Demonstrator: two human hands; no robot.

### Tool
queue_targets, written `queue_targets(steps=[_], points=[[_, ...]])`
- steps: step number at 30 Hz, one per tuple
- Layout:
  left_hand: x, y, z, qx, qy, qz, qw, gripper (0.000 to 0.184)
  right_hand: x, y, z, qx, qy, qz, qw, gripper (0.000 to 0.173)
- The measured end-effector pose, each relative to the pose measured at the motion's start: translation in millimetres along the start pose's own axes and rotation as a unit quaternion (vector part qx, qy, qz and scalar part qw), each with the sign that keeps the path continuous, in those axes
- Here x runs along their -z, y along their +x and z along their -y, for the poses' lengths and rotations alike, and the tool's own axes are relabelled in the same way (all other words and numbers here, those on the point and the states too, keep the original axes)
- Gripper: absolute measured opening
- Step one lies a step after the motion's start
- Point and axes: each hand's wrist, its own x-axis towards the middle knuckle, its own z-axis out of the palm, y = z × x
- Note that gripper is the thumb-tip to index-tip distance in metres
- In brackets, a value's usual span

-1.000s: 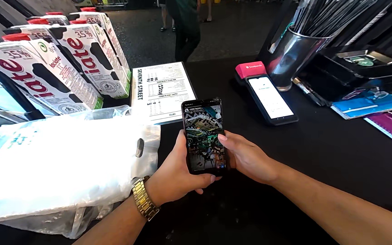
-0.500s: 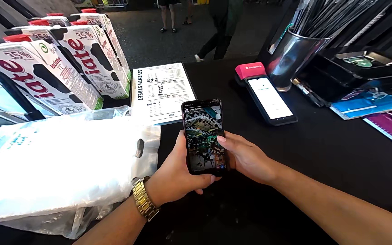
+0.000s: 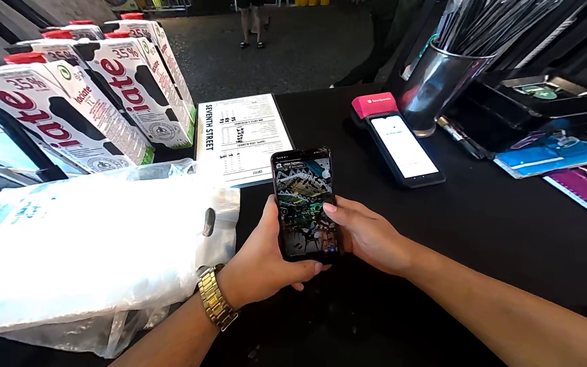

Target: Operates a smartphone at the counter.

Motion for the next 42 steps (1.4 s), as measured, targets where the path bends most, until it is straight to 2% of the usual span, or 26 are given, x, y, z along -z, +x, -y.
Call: queue_targets(steps=[16,28,42], points=[[0.1,-0.4,-0.4,0.002,0.0,0.003,1.0,0.096,0.7,0.5,-0.8,0.001,0.003,0.017,1.0,0.048],[0.5,-0.6,0.0,-0.008,0.003,-0.006,1.0,0.101,-0.9,2.0,-0.5,0.009,-0.023,-0.014,1.0,0.046],[0.0,-0.3,-0.1,-0.004,-0.005,0.0,1.0,0.098,0.8,1.8,-0.6,0.0,-0.011,0.008,1.0,0.05]])
